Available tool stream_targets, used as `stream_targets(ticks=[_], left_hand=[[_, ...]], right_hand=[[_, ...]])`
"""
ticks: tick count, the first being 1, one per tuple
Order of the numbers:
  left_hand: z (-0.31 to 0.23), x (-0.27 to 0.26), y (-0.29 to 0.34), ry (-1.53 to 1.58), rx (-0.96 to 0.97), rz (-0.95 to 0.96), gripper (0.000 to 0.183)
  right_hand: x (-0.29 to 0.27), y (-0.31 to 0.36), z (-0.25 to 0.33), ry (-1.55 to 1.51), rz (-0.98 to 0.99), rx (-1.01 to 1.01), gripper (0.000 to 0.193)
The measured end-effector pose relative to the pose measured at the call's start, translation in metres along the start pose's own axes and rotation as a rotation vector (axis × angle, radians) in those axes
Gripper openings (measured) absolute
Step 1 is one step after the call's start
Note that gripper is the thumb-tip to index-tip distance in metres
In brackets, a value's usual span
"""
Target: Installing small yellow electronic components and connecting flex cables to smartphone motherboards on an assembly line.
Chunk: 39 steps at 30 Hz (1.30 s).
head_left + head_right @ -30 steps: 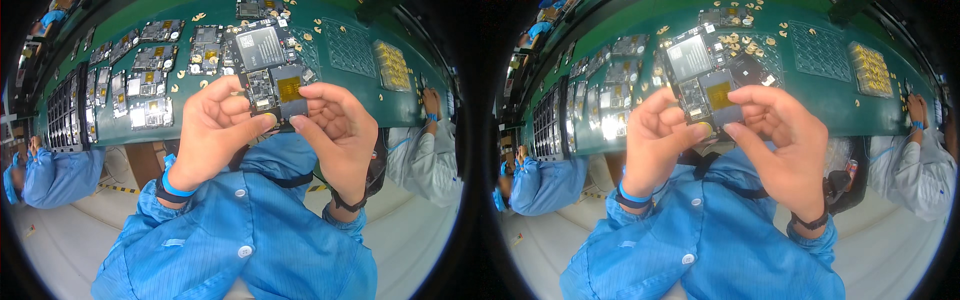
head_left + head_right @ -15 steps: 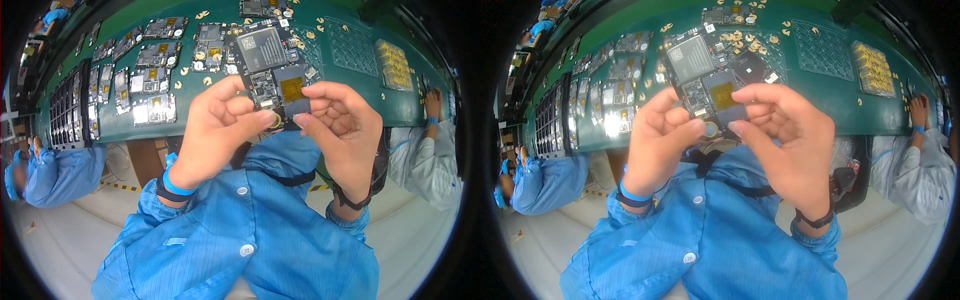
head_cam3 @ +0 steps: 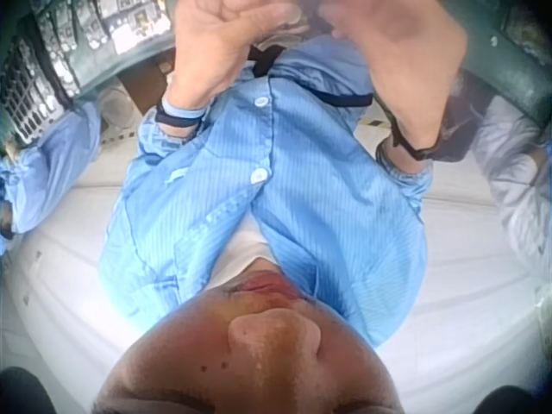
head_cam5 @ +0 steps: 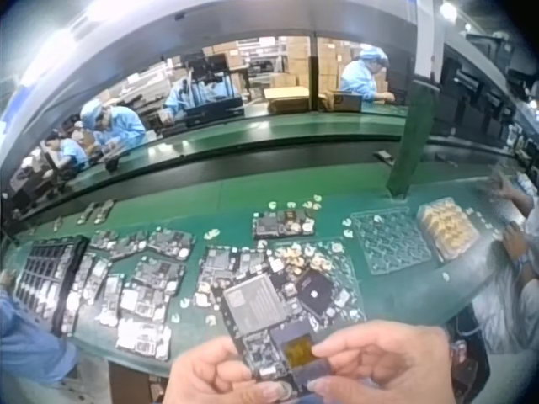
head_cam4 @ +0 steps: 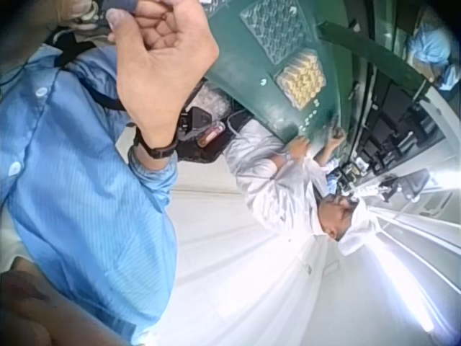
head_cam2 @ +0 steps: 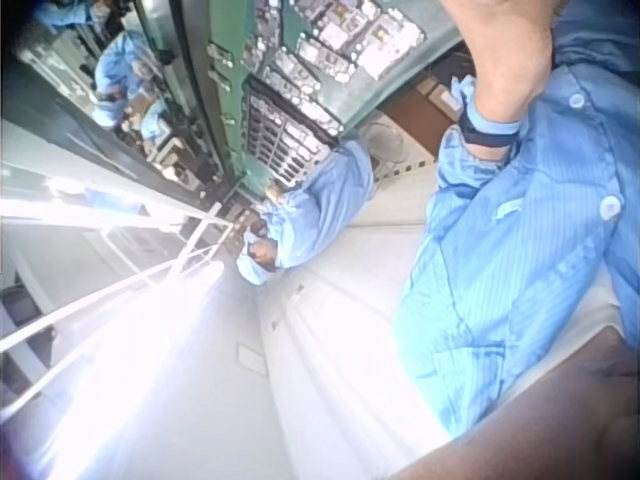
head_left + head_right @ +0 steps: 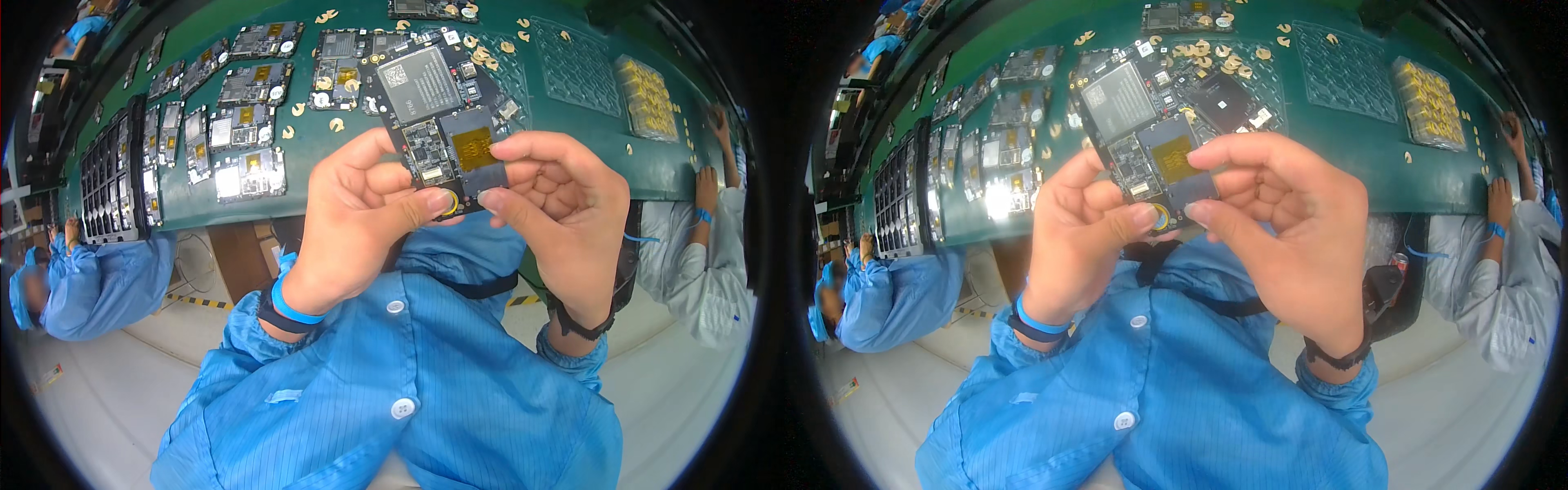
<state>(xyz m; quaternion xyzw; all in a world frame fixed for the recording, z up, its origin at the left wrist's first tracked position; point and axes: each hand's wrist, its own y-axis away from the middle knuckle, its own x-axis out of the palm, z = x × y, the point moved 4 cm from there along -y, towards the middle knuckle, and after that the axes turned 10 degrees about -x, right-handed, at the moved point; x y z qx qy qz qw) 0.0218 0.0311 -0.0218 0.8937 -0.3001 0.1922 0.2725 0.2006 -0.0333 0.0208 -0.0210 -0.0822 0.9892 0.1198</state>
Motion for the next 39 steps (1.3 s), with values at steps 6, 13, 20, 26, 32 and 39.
stream_targets(ticks=[6, 13, 20, 26, 32, 39], left_hand=[[0.009, 0.005, -0.003, 0.137, 0.07, -0.084, 0.036], [0.023, 0.004, 0.001, 0.252, 0.085, -0.136, 0.033], [0.016, 0.001, 0.009, 0.126, 0.14, -0.024, 0.036], [0.007, 0.003, 0.013, 0.118, 0.103, 0.053, 0.036], [0.009, -0.002, 0.022, 0.081, 0.02, 0.061, 0.038], [0.006, -0.005, 0.023, -0.001, -0.041, 0.059, 0.039]], right_hand=[[0.007, 0.004, -0.01, 0.036, -0.103, -0.016, 0.036], [0.026, 0.019, -0.019, 0.475, -0.105, -0.437, 0.039], [0.022, 0.02, -0.014, 0.452, 0.007, -0.489, 0.031], [0.015, 0.013, -0.011, 0.474, 0.158, -0.522, 0.032], [0.02, 0.02, -0.007, 0.48, 0.23, -0.473, 0.032], [0.025, 0.015, -0.009, 0.491, 0.31, -0.43, 0.032]])
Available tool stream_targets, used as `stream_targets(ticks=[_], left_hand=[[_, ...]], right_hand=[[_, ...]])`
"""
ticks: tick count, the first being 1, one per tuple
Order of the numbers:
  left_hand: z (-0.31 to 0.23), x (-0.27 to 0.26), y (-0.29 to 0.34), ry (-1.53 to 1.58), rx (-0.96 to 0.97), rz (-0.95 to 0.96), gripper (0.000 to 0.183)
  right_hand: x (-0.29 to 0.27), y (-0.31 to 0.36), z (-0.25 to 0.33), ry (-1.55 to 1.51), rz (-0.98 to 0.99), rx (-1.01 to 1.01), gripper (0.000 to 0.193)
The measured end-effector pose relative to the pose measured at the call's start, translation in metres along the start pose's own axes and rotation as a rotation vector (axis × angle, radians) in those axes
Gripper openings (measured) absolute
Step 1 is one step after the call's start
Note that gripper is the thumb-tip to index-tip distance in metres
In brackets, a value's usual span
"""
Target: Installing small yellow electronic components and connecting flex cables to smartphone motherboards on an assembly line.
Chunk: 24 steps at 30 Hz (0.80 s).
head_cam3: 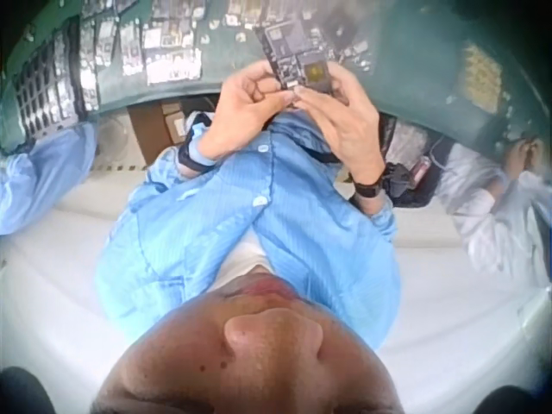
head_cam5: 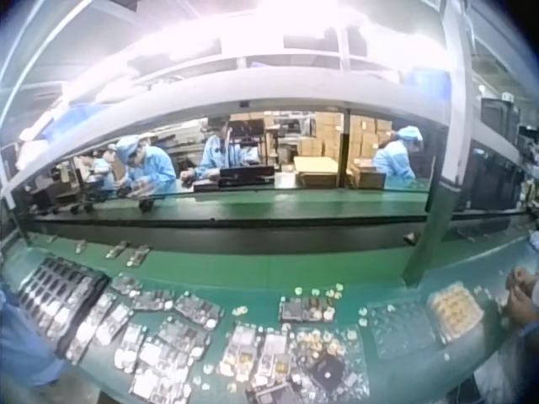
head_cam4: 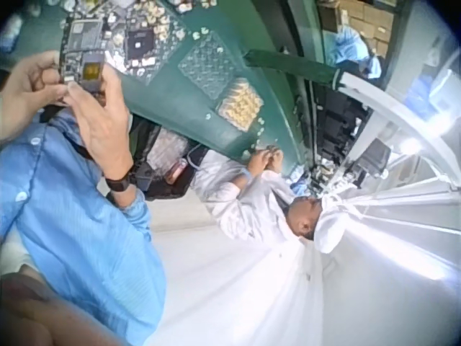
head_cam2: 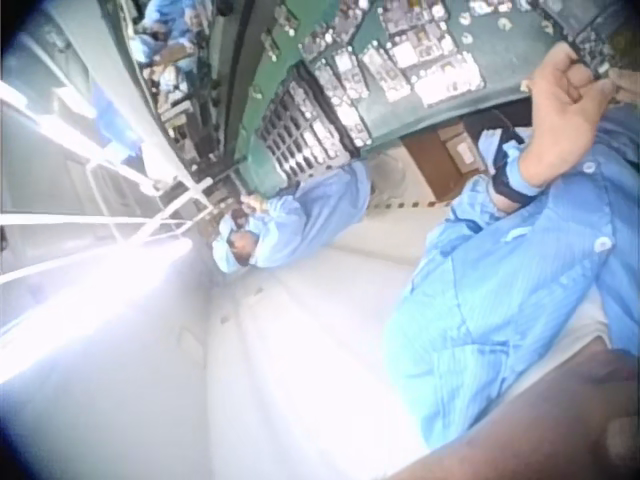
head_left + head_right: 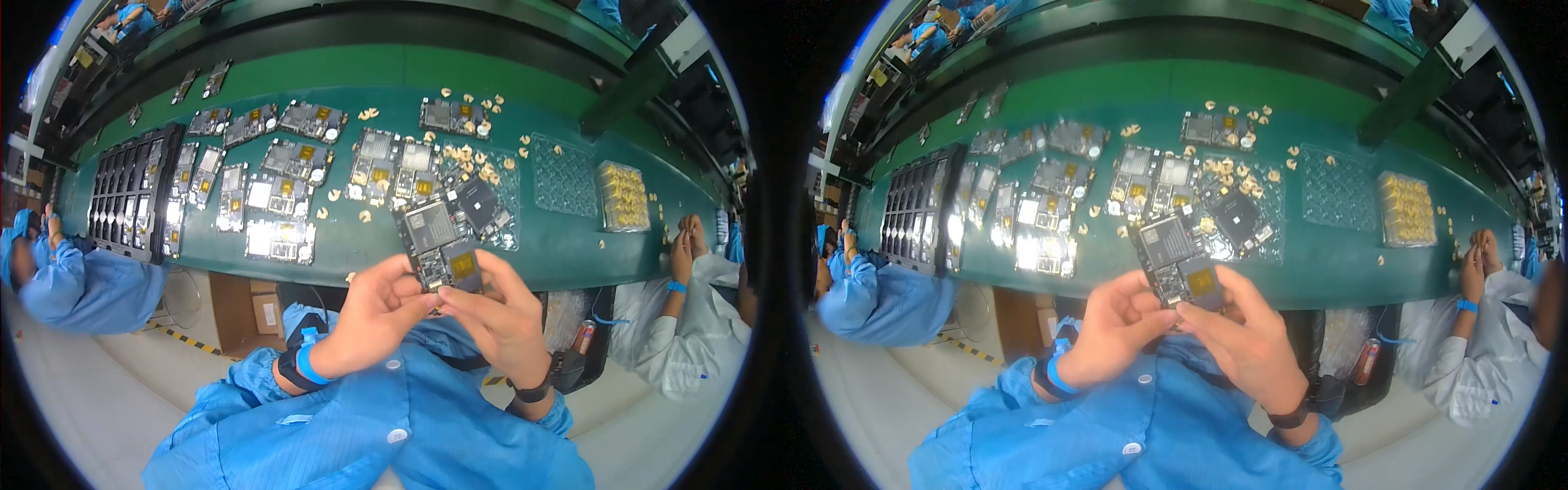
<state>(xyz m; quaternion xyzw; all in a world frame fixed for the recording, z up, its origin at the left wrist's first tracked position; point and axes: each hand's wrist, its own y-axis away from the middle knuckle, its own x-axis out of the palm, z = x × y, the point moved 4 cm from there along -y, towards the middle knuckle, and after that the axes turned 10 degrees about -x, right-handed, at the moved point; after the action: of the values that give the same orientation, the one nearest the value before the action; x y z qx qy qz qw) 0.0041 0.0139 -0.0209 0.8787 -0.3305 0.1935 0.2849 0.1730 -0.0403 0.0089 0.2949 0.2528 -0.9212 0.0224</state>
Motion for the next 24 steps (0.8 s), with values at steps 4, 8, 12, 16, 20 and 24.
stream_targets(ticks=[4, 8, 12, 16, 20, 24], left_hand=[[0.001, -0.008, -0.013, 0.082, 0.02, -0.016, 0.037], [-0.015, -0.018, -0.045, 0.102, 0.159, 0.01, 0.039], [-0.057, -0.049, -0.081, -0.181, 0.281, -0.248, 0.057], [-0.072, -0.044, -0.072, -0.222, 0.346, -0.215, 0.049], [-0.055, -0.035, -0.074, -0.326, 0.135, -0.057, 0.028], [-0.048, -0.044, -0.071, -0.336, 0.114, -0.139, 0.024]], right_hand=[[-0.001, -0.011, -0.005, 0.034, -0.029, 0.022, 0.03], [-0.006, -0.029, -0.038, -0.423, -0.32, 0.354, 0.044], [-0.033, -0.126, -0.106, -0.523, -0.238, 0.356, 0.05], [-0.078, -0.219, -0.261, -0.28, -0.437, 0.444, 0.048], [-0.122, -0.219, -0.366, 0.367, -0.471, 0.472, 0.033], [-0.097, -0.219, -0.314, 0.922, -0.302, 0.411, 0.037]])
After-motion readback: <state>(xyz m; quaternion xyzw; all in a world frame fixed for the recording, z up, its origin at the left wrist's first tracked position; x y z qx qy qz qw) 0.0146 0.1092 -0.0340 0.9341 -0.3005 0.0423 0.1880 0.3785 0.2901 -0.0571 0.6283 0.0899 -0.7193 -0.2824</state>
